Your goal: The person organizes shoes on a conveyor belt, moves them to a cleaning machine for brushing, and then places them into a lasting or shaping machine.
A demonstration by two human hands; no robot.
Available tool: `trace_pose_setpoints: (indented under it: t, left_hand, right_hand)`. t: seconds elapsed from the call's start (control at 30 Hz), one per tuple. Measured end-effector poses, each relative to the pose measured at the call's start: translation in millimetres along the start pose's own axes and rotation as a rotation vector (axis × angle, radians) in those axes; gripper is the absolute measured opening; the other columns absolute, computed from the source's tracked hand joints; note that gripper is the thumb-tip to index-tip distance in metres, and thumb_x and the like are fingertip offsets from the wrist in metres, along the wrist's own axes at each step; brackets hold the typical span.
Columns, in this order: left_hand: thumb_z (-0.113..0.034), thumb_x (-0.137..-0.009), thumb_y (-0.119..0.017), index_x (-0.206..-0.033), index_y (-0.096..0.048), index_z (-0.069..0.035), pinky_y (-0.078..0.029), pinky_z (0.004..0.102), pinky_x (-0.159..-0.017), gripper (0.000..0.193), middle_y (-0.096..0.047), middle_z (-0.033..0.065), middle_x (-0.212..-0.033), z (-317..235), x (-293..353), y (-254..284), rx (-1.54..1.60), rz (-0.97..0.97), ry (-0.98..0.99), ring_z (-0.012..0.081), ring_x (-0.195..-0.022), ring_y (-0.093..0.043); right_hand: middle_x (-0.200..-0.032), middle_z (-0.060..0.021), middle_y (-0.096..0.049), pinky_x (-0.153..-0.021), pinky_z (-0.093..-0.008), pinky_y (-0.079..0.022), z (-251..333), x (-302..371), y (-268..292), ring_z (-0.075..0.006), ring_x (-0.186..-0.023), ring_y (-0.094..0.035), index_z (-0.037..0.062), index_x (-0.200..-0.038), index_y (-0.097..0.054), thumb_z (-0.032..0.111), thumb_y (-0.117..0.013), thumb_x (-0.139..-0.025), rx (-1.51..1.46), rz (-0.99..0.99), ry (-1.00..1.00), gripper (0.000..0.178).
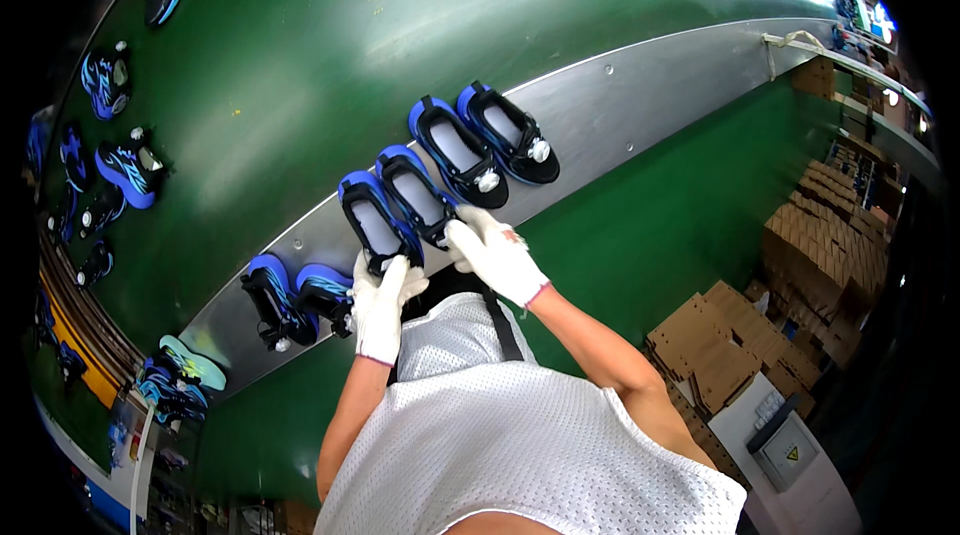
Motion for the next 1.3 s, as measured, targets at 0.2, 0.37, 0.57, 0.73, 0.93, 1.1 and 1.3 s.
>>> trace_pose_setpoints:
  t: [0.2, 0.37, 0.57, 0.73, 0.93, 1.1, 1.3]
  left_hand:
    - [-0.024, -0.096, -0.071, -0.157, -0.016, 0.005, -0.060, 0.0341, -0.082, 0.087, -0.062, 0.0196, -0.121, -24, 27, 24, -0.280, -0.175, -0.096, 0.0254, -0.097, -0.071]
    - [-0.003, -0.087, -0.074, -0.142, -0.047, 0.003, -0.057, 0.0329, -0.082, 0.061, -0.052, 0.0177, -0.125, -78, 62, 5, -0.617, -0.091, -0.573, 0.0190, -0.090, -0.065]
    - [-0.005, -0.093, -0.070, -0.154, -0.037, -0.002, -0.057, 0.0320, -0.080, 0.069, -0.067, 0.0118, -0.107, -89, 48, -90, -0.575, 0.287, -0.458, 0.0179, -0.089, -0.068]
    - [-0.018, -0.095, -0.069, -0.162, -0.021, -0.007, -0.059, 0.0397, -0.080, 0.083, -0.071, 0.0181, -0.106, -71, 10, -142, -0.621, 0.420, -0.335, 0.0269, -0.088, -0.073]
    - [-0.021, -0.096, -0.068, -0.160, -0.019, -0.001, -0.051, 0.0454, -0.101, 0.083, -0.057, 0.0289, -0.136, -36, -17, -151, -0.740, 0.394, -0.382, 0.0386, -0.118, -0.064]
    - [-0.018, -0.094, -0.068, -0.158, -0.020, 0.004, -0.042, 0.0493, -0.113, 0.083, -0.040, 0.0386, -0.147, -26, 2, -155, -1.017, 0.487, -0.604, 0.0512, -0.134, -0.047]
    - [-0.018, -0.090, -0.071, -0.160, -0.013, 0.006, -0.035, 0.0524, -0.118, 0.094, -0.032, 0.0402, -0.152, 10, 5, -150, -1.242, 0.471, -0.785, 0.0529, -0.142, -0.036]
  right_hand:
    - [-0.089, -0.0177, -0.073, -0.078, -0.0442, -0.056, 88, 25, 109, -0.0332, -0.082, -0.072, -0.0016, -0.118, -0.065, 0.040, -0.070, -0.094, 0.679, -0.579, 0.288, 0.048]
    - [-0.091, -0.0211, -0.073, -0.085, -0.0480, -0.054, 120, -34, 122, -0.0393, -0.090, -0.071, -0.0025, -0.107, -0.066, 0.055, -0.062, -0.094, 1.137, -0.461, 0.318, 0.059]
    - [-0.094, -0.0172, -0.072, -0.078, -0.0378, -0.057, 99, -52, 135, -0.0247, -0.079, -0.074, -0.0049, -0.116, -0.064, 0.027, -0.055, -0.099, 0.599, -0.278, 0.131, 0.037]
    - [-0.118, -0.0107, -0.069, -0.095, -0.0342, -0.054, 41, -55, 156, -0.0169, -0.108, -0.065, -0.0039, -0.134, -0.059, 0.009, -0.052, -0.099, 0.152, -0.220, 0.318, 0.038]
    - [-0.123, -0.0110, -0.068, -0.099, -0.0329, -0.051, 14, -54, 156, -0.0162, -0.109, -0.064, -0.0038, -0.136, -0.057, 0.013, -0.054, -0.100, -0.117, -0.254, 0.329, 0.040]
    - [-0.124, -0.0127, -0.066, -0.098, -0.0348, -0.053, 10, -59, 159, -0.0186, -0.109, -0.065, -0.0036, -0.137, -0.056, 0.015, -0.053, -0.103, -0.039, -0.289, 0.356, 0.039]
    - [-0.122, -0.0141, -0.067, -0.099, -0.0339, -0.052, 20, -52, 151, -0.0180, -0.109, -0.064, -0.0066, -0.133, -0.057, 0.012, -0.052, -0.103, -0.096, -0.317, 0.358, 0.036]
Point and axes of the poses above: each hand's wrist, its own x-axis away from the middle knuckle, its own y-axis out of the back of the hand, z = x × y, the point moved 8 cm from there along -x, towards the middle knuckle
